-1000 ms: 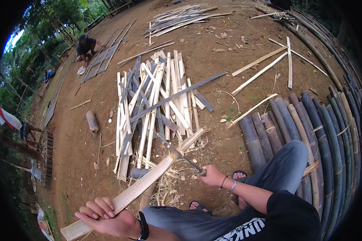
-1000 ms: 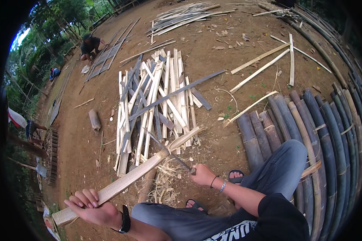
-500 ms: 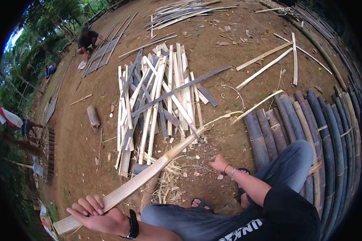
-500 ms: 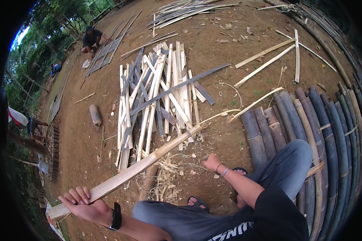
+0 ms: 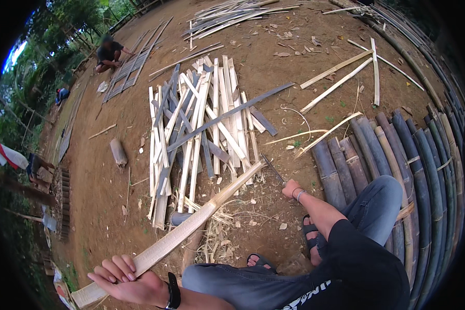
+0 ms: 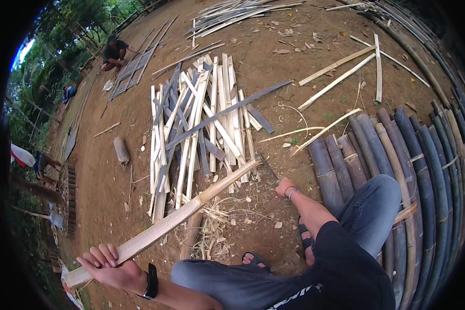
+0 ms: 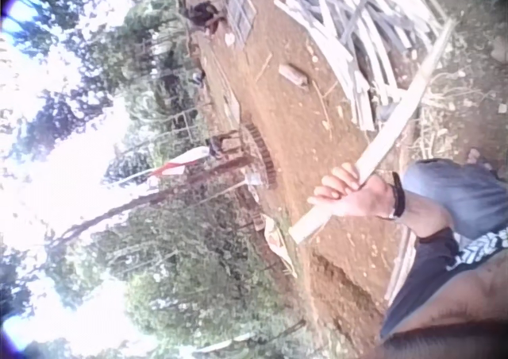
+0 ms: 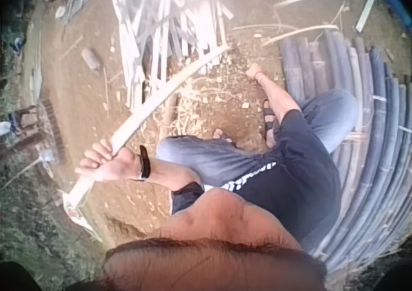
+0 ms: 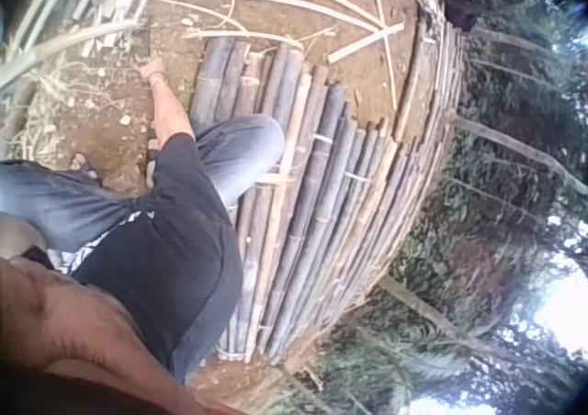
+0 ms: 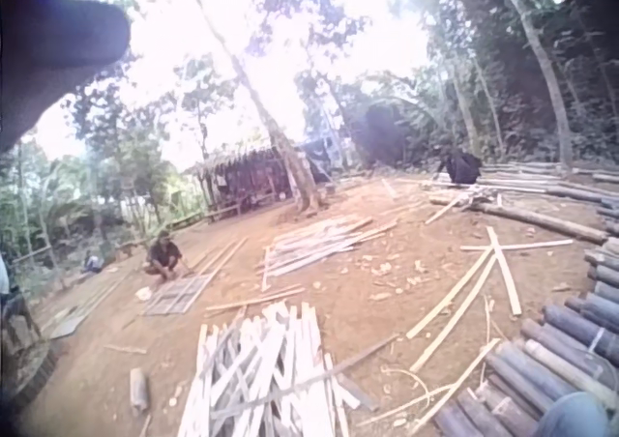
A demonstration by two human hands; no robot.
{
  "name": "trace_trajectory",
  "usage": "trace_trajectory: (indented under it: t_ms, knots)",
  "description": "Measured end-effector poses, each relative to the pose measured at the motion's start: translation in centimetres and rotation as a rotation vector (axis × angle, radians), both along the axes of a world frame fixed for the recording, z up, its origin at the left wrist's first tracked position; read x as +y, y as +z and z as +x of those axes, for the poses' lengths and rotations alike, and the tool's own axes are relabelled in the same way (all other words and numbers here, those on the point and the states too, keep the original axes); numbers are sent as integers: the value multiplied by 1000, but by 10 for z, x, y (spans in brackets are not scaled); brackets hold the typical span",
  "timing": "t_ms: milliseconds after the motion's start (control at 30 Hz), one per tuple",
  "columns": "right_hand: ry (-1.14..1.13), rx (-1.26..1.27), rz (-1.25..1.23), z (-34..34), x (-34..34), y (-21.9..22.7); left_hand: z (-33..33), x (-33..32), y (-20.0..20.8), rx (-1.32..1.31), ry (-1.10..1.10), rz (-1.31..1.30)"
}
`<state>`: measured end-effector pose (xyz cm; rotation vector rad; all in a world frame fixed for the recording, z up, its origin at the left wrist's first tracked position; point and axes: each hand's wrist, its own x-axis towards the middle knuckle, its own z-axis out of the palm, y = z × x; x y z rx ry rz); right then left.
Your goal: The person uses a knife to shave and smooth long strips of bamboo, repeatedly drawing the blade along the length of the material to remove thin layers.
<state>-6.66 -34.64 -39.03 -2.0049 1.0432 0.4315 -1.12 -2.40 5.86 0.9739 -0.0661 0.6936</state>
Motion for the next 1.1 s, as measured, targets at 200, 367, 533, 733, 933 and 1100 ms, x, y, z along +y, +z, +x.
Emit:
trace_trajectory:
  t_ms: [200,367,533,733,933,1100]
  knots:
    - [252,-382,167,-11,59,81,6,9,-6,-32,9,17]
    - [180,-340,130,-10,61,99,7,13,-8,-156,-201,80]
    - [115,-335,97,-35,56,129,2,27,-15,-380,-502,141]
    - [285,-627,250,-44,124,246,3,31,-19,-542,-704,171]
    - [262,-590,282,-35,130,220,3,36,-27,-527,-668,120]
    - [240,-642,257,-48,145,232,-1,38,-27,-546,-692,131]
